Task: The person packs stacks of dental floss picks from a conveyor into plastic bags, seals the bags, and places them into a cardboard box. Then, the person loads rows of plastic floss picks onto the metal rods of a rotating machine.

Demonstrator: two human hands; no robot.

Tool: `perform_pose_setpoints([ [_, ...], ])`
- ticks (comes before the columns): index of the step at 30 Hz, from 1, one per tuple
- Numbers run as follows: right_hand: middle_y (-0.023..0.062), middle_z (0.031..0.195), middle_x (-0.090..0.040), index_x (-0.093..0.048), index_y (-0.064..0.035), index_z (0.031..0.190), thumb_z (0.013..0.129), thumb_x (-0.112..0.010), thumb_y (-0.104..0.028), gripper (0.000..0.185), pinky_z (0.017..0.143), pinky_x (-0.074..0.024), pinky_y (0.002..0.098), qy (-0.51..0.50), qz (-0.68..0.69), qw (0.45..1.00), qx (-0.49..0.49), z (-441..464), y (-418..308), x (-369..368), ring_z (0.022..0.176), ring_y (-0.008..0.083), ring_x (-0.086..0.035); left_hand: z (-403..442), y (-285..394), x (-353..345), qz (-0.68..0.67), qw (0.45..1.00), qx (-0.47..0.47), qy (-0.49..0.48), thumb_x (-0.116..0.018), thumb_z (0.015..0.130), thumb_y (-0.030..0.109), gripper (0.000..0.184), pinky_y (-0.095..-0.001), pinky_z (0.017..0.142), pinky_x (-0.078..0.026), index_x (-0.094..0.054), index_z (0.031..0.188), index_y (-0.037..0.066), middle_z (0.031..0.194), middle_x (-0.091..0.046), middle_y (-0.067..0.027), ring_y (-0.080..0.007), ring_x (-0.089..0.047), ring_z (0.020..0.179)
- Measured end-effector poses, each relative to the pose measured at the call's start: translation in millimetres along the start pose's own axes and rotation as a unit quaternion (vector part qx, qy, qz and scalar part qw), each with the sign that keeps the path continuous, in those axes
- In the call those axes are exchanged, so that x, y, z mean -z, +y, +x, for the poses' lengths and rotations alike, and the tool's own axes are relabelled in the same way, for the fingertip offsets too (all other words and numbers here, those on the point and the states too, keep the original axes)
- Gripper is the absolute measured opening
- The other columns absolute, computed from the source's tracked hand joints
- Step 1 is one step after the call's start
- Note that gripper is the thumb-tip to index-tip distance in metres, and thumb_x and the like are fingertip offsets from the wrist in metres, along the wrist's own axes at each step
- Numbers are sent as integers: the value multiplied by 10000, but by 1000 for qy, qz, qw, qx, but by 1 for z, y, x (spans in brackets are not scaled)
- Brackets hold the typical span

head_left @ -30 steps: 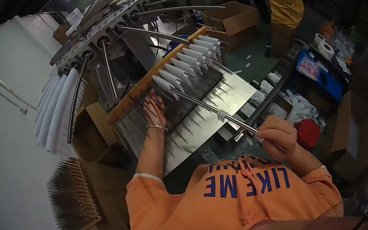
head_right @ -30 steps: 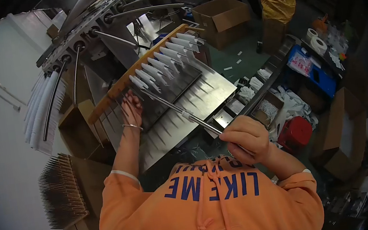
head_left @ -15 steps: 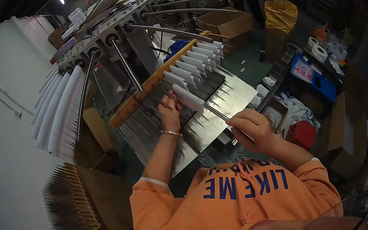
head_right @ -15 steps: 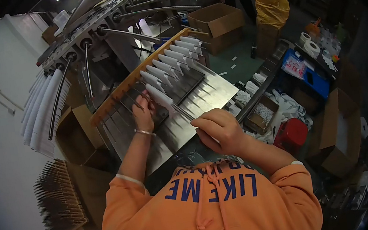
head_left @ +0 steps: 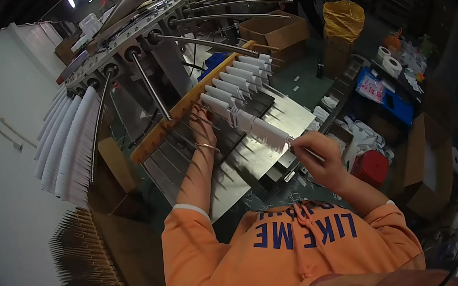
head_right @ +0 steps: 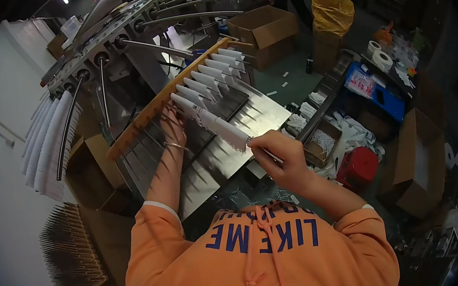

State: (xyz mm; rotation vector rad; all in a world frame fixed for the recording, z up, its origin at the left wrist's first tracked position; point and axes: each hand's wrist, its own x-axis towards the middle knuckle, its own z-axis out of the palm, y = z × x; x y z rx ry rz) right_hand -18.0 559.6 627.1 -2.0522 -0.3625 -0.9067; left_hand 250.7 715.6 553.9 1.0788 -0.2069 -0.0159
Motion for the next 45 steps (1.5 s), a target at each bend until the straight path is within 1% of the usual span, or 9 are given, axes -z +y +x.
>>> perform_pose_setpoints([
  [7,83,759,-561,-566,44,910,876,-417,-78,196,570,-419,236,150,228,956,-105,-54,3,20,624,119,-524,-77,14,-15,102,982,-4,-159,-461,892,105,252,-203,534,-370,-551,1102,-3,711,-489,23,-59,-424,592],
  [9,84,759,-556,-563,47,908,881,-412,-90,206,570,-416,234,162,211,959,-101,-58,2,27,620,118,-517,-76,15,-18,373,898,-201,-118,-451,847,98,344,-321,654,-446,-495,1152,-54,784,-564,-139,-259,-545,694],
  [15,80,772,-548,-559,48,904,895,-400,-106,221,581,-413,232,134,180,965,-138,-38,5,31,624,108,-506,-58,7,-27,598,729,-306,-134,-455,714,43,658,-428,813,-409,-234,1323,-71,988,-498,-246,-398,-493,884],
  [25,17,827,-483,-476,-30,980,922,-417,-139,137,647,-385,197,183,196,952,-149,-58,21,20,708,68,-460,-80,11,-50,667,661,-319,-128,-452,656,8,763,-449,758,-374,-182,1369,-10,958,-463,-186,-343,-471,804],
  [31,-1,832,-461,-477,-70,991,912,-451,-127,101,631,-375,177,386,343,827,-223,-97,51,60,683,49,-432,-111,44,-70,425,794,-348,-261,-485,729,-33,613,-366,709,-406,-348,1322,33,935,-461,-148,-292,-479,823],
  [34,-15,815,-450,-481,-85,985,902,-451,-120,95,612,-362,172,390,383,809,-216,-107,63,83,667,46,-410,-112,63,-94,585,650,-425,-235,-497,724,-22,557,-355,696,-411,-406,1270,40,922,-457,-152,-291,-484,810],
  [38,-28,777,-430,-501,-103,952,884,-461,-136,85,592,-331,169,359,305,851,-233,-99,90,115,660,40,-379,-101,56,-94,624,597,-240,-443,-550,756,47,222,-308,641,-426,-561,977,25,794,-511,-59,-215,-528,693],
  [40,-29,767,-424,-505,-101,946,885,-463,-150,89,591,-320,172,341,246,875,-240,-81,99,132,663,36,-370,-95,45,-94,414,627,239,-615,-529,848,148,132,-265,626,-428,-569,873,24,758,-524,10,-120,-514,642],
  [45,-31,767,-411,-506,-80,948,898,-446,-181,128,608,-315,189,232,176,922,-254,-45,114,172,676,41,-359,-106,27,-102,182,671,407,-593,-440,922,218,224,-218,636,-417,-553,877,29,786,-529,1,-72,-491,691],
])
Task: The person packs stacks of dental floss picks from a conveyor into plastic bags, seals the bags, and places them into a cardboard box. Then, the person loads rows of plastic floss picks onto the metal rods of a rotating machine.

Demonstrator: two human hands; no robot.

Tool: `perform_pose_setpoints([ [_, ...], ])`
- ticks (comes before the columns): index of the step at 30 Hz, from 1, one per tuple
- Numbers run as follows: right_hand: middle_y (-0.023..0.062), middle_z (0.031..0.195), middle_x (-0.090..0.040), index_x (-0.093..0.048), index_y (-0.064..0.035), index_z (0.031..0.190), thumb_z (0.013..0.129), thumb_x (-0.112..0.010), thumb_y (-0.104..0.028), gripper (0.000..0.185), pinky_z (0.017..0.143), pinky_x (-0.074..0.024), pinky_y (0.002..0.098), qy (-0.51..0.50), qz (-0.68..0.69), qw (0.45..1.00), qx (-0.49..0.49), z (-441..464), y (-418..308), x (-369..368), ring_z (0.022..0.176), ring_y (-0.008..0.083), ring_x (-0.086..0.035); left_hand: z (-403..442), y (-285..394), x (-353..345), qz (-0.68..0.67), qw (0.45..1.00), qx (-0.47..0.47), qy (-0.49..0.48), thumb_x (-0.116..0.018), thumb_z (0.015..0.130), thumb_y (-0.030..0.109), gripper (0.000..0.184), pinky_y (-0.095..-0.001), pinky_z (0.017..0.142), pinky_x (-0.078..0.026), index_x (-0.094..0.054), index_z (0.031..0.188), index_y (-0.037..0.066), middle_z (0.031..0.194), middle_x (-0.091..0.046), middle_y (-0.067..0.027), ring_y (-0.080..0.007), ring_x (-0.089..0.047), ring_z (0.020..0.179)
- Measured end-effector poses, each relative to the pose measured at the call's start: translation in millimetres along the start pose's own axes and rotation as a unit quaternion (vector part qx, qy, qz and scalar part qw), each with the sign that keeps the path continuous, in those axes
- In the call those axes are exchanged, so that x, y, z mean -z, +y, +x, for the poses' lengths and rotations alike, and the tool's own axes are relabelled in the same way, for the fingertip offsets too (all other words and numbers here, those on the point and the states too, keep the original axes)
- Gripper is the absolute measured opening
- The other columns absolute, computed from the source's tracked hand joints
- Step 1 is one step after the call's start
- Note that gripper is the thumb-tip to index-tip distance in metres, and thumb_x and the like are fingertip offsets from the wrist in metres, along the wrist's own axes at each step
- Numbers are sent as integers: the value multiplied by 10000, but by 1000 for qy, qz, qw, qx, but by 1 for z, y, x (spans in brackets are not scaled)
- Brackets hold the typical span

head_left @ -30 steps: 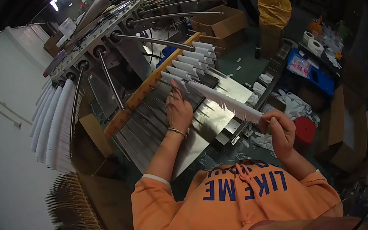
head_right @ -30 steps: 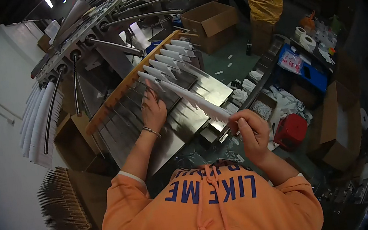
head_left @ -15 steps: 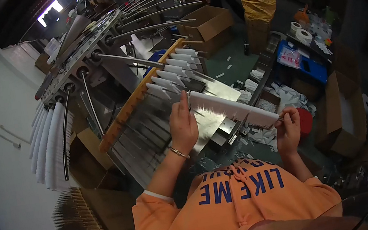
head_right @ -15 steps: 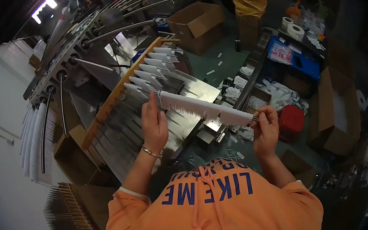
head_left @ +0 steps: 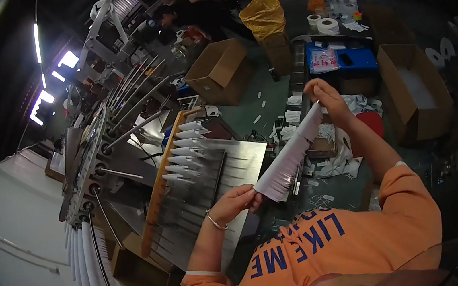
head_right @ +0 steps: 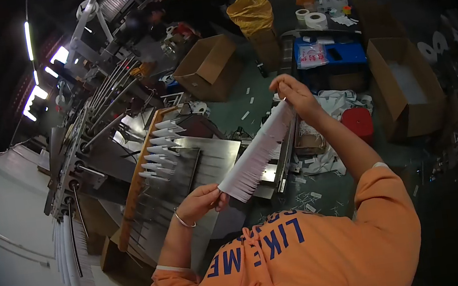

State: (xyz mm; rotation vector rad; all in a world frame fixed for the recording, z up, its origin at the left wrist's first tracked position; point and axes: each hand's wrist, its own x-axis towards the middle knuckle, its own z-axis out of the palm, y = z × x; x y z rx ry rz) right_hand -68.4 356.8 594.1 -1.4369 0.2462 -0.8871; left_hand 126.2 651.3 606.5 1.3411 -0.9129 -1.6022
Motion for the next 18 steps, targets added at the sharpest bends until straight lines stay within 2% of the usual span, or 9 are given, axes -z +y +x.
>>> perform_pose_setpoints([
  [2,-12,761,-440,-501,-71,975,920,-410,-213,177,604,-342,220,141,-152,959,196,11,-7,9,655,71,-375,13,-4,-5,-67,997,-30,-27,-421,931,213,229,-213,643,-416,-552,890,30,790,-535,-10,-80,-499,707],
  [5,11,745,-459,-469,-47,942,901,-446,-125,91,615,-365,212,267,-174,918,237,-34,-1,6,675,78,-417,42,-3,-24,-126,988,-84,-32,-422,931,208,223,-221,688,-435,-548,913,24,816,-552,-21,-101,-529,759],
  [7,31,790,-481,-448,-36,931,876,-475,-90,81,628,-374,200,170,-20,955,241,-75,56,-20,688,77,-436,64,6,-50,-117,978,-158,74,-419,934,202,228,-238,757,-449,-549,927,14,895,-588,-44,-122,-554,820],
  [8,37,830,-473,-423,-27,970,870,-483,-98,137,653,-397,210,77,-32,979,185,-100,65,-34,705,79,-445,81,7,-57,-120,977,-158,73,-419,934,202,228,-238,757,-449,-549,927,14,895,-588,-44,-122,-554,820],
  [10,47,874,-465,-403,-26,995,879,-478,-127,171,694,-406,228,42,55,991,112,-113,57,-77,746,85,-449,115,9,-71,-109,961,-209,142,-429,931,189,222,-253,810,-445,-553,930,5,991,-601,-75,-132,-559,862],
  [12,50,907,-458,-391,-28,1011,896,-449,-130,164,742,-400,237,97,102,984,109,-104,57,-94,796,95,-448,144,4,-82,-173,944,-247,135,-440,927,177,218,-250,821,-442,-569,935,2,1058,-596,-99,-127,-560,887],
  [14,48,918,-453,-391,-30,1012,903,-432,-121,148,751,-393,234,168,58,975,130,-85,53,-88,808,96,-444,166,5,-97,-158,941,-257,153,-416,937,170,238,-251,822,-444,-558,1004,-8,1099,-577,-97,-132,-558,925],
  [16,32,915,-443,-394,-33,1015,916,-390,-90,114,740,-383,227,220,-5,965,144,-77,52,-74,812,92,-433,176,9,-109,-96,936,-275,197,-425,935,172,275,-226,824,-431,-555,1089,-14,1097,-578,-89,-111,-545,949],
  [18,23,889,-435,-404,-39,1006,917,-389,-97,108,697,-378,214,255,7,952,167,-68,44,-53,765,78,-419,171,14,-107,99,948,-242,184,-497,895,150,301,-212,804,-432,-541,1141,-19,1067,-587,-86,-97,-545,948],
])
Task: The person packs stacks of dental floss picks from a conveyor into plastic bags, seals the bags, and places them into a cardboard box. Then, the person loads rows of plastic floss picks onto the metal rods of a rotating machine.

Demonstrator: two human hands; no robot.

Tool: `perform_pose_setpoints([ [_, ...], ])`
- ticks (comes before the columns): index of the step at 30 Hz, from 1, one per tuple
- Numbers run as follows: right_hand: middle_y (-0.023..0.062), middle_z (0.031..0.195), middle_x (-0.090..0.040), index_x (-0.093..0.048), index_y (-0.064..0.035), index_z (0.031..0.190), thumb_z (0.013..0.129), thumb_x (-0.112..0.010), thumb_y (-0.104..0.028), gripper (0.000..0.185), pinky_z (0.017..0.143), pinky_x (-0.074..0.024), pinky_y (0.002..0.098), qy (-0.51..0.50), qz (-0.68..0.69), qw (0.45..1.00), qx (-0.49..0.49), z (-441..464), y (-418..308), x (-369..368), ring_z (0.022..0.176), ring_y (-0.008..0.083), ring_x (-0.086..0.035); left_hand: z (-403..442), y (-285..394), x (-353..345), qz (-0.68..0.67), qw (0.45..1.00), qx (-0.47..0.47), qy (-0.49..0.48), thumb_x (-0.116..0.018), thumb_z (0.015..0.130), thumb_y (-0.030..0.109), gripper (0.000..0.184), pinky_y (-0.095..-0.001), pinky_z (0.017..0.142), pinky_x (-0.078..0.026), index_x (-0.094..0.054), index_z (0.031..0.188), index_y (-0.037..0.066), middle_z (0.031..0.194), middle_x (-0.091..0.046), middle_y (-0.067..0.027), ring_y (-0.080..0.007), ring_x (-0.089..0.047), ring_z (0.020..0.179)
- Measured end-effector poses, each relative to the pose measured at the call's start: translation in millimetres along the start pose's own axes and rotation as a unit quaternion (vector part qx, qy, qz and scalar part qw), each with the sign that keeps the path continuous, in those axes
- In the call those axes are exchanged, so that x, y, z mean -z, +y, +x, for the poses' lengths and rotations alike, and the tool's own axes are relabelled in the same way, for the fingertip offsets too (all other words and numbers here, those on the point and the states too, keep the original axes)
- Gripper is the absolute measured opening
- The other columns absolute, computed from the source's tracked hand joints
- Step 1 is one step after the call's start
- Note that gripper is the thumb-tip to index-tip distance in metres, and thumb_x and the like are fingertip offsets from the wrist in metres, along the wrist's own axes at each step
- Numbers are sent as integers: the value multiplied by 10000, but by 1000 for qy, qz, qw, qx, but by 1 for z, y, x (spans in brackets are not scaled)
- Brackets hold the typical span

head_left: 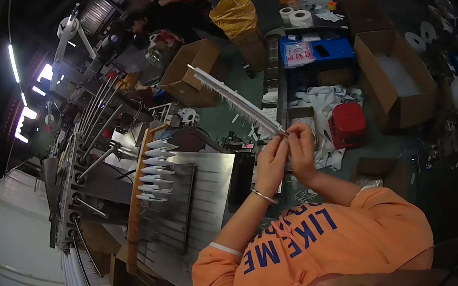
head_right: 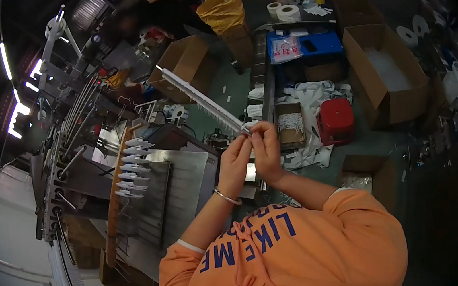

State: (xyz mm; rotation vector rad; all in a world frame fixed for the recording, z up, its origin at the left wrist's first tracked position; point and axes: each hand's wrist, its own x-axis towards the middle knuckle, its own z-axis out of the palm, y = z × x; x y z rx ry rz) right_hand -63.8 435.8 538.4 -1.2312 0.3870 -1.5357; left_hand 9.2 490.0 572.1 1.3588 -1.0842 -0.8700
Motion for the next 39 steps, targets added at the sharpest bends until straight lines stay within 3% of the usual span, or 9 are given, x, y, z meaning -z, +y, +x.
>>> perform_pose_setpoints([
  [4,-5,842,-429,-427,-67,1016,892,-377,-60,134,594,-334,177,-31,88,992,-88,43,-15,50,657,40,-376,-10,41,43,174,984,-28,32,-609,795,102,134,-229,641,-442,-639,888,10,814,-610,-54,-130,-569,723],
  [6,-7,821,-441,-427,-70,1022,883,-374,-53,150,580,-324,175,-53,91,990,-97,52,-21,71,642,35,-372,11,70,78,467,819,-297,153,-644,748,95,146,-287,689,-452,-642,884,41,867,-606,-73,-206,-569,797],
  [8,-16,831,-423,-436,-71,1012,881,-365,-36,153,558,-314,154,-107,78,988,-78,60,-28,84,637,19,-362,30,90,91,515,774,-340,138,-657,723,129,173,-374,825,-417,-646,891,88,952,-600,-53,-249,-533,900],
  [16,-24,818,-424,-450,-78,981,875,-365,-36,141,547,-296,153,-133,74,985,-83,62,-38,87,616,15,-344,42,96,94,566,781,-259,-58,-668,719,211,116,-524,963,-246,-673,821,157,943,-617,18,-204,-480,1051],
  [21,-28,788,-421,-454,-70,965,871,-367,-43,131,543,-284,153,-110,96,985,-88,69,-43,91,612,19,-344,24,102,100,476,713,-445,260,-653,738,179,135,-416,944,-293,-683,853,114,922,-625,-21,-183,-492,1028],
  [23,-29,781,-419,-454,-73,964,872,-367,-47,129,542,-284,154,-109,99,985,-85,72,-45,90,609,18,-340,20,95,113,485,717,-417,278,-605,796,164,178,-341,876,-367,-663,945,86,944,-625,-60,-205,-527,963],
  [28,-30,767,-418,-459,-82,952,858,-363,-36,142,541,-286,156,-114,100,985,-80,81,-45,86,596,18,-329,5,58,127,92,977,-94,168,-457,887,86,196,-188,565,-369,-577,1024,13,770,-545,-13,-75,-457,620],
  [33,-18,745,-443,-491,-89,894,829,-371,-74,137,506,-291,169,-111,79,984,-112,93,-42,90,556,26,-331,-12,39,98,-104,952,-136,253,-439,847,-8,199,-173,497,-287,-565,1000,8,660,-434,41,-26,-355,550],
  [39,-22,722,-447,-505,-93,894,831,-365,-98,154,498,-282,173,-115,61,984,-123,78,-35,76,553,36,-352,-67,36,93,-48,957,-148,245,-434,831,-18,246,-177,490,-268,-551,1046,-3,694,-437,32,-31,-343,542],
])
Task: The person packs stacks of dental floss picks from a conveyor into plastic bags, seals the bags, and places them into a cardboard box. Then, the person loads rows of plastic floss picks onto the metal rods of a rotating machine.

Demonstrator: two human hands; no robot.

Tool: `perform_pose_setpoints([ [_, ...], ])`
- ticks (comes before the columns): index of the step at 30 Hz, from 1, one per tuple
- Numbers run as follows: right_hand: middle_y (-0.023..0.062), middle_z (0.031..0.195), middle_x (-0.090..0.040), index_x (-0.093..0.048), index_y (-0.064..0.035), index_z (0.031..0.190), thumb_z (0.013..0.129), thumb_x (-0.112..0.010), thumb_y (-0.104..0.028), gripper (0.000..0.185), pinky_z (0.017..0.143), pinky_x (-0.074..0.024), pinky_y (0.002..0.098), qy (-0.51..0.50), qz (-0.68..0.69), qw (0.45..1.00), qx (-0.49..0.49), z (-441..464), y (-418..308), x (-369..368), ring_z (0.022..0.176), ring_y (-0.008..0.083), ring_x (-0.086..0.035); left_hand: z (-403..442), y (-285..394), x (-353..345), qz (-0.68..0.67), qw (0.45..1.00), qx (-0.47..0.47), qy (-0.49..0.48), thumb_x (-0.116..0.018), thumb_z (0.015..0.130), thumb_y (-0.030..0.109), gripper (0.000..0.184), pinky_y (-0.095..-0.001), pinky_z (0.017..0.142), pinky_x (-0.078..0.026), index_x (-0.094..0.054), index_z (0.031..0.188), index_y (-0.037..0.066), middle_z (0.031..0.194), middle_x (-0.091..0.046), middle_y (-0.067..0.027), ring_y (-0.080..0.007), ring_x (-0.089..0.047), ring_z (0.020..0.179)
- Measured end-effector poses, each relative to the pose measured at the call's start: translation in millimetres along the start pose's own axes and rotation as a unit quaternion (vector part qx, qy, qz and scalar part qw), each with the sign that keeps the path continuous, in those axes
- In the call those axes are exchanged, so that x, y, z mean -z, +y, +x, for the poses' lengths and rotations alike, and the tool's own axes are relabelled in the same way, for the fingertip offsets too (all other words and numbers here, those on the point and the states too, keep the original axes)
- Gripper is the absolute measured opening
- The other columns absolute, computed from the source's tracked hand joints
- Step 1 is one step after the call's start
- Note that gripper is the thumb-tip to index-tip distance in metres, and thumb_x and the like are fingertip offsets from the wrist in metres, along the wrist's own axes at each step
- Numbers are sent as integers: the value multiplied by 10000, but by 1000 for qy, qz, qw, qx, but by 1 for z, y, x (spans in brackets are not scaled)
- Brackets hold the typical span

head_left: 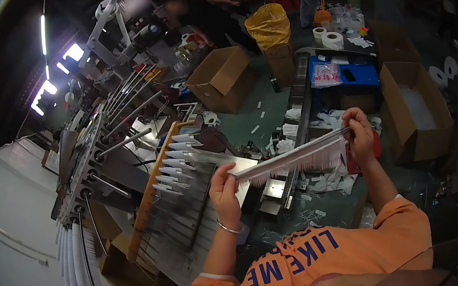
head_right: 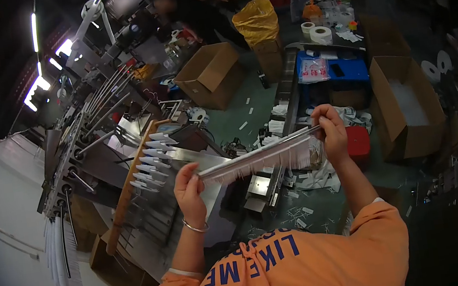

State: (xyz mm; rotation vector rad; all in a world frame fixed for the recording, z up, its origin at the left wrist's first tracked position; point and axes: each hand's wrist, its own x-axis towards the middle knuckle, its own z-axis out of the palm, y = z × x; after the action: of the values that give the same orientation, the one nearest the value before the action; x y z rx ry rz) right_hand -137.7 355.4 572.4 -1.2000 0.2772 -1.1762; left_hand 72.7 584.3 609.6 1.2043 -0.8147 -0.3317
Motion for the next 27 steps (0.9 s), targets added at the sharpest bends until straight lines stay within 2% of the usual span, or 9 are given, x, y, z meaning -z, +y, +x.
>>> perform_pose_setpoints([
  [6,-13,708,-451,-502,-83,898,829,-364,-106,156,510,-303,174,31,61,997,42,-44,3,-35,550,39,-365,-44,33,51,56,997,-16,-40,-424,833,-13,245,-173,500,-287,-552,1041,-6,693,-431,31,-35,-350,551],
  [8,-5,686,-453,-498,-76,887,824,-362,-102,152,511,-318,178,6,114,993,21,-72,0,-48,539,44,-370,-58,43,71,36,998,-24,-41,-427,833,-12,247,-176,503,-294,-547,1048,-6,701,-441,30,-36,-359,560],
  [12,1,671,-456,-496,-70,876,820,-357,-100,153,503,-325,180,37,94,995,-1,-133,-5,-80,531,49,-381,-99,57,114,41,998,-29,-42,-443,835,-14,253,-178,539,-333,-536,1069,1,719,-477,16,-44,-408,603],
  [14,2,675,-459,-496,-63,872,816,-357,-107,156,496,-324,174,65,81,993,59,-157,-5,-86,532,54,-394,-126,57,129,59,994,-45,-78,-453,835,-14,244,-176,581,-359,-540,1062,2,732,-497,5,-54,-440,633],
  [17,5,676,-464,-498,-60,870,816,-363,-120,157,494,-328,176,99,75,992,31,-197,-16,-99,539,57,-409,-138,69,143,9,998,1,-61,-433,823,-35,268,-182,539,-330,-539,1064,11,720,-477,8,-45,-397,598],
  [19,3,677,-464,-498,-62,869,815,-365,-124,157,497,-330,179,110,64,991,30,-214,-26,-111,542,57,-408,-141,72,155,-1,999,-14,-51,-428,821,-39,271,-180,538,-329,-540,1064,9,719,-474,10,-44,-394,599],
  [21,0,677,-464,-499,-64,868,815,-366,-129,157,500,-332,182,120,51,991,26,-231,-36,-122,545,57,-407,-149,80,161,-11,994,-42,-96,-426,820,-41,273,-181,537,-328,-540,1063,8,720,-468,10,-44,-384,595],
  [22,-1,680,-467,-499,-66,869,821,-365,-130,156,502,-334,184,103,48,993,27,-235,-44,-128,546,56,-407,-149,86,163,-8,997,-36,-71,-423,823,-42,277,-182,538,-328,-539,1069,8,718,-460,12,-44,-379,594],
  [27,-4,690,-478,-500,-70,876,852,-360,-146,161,506,-337,184,70,39,995,52,-232,-64,-124,548,54,-409,-155,87,162,-27,993,-59,-94,-424,829,-40,268,-180,546,-335,-539,1066,8,724,-474,8,-43,-391,600],
])
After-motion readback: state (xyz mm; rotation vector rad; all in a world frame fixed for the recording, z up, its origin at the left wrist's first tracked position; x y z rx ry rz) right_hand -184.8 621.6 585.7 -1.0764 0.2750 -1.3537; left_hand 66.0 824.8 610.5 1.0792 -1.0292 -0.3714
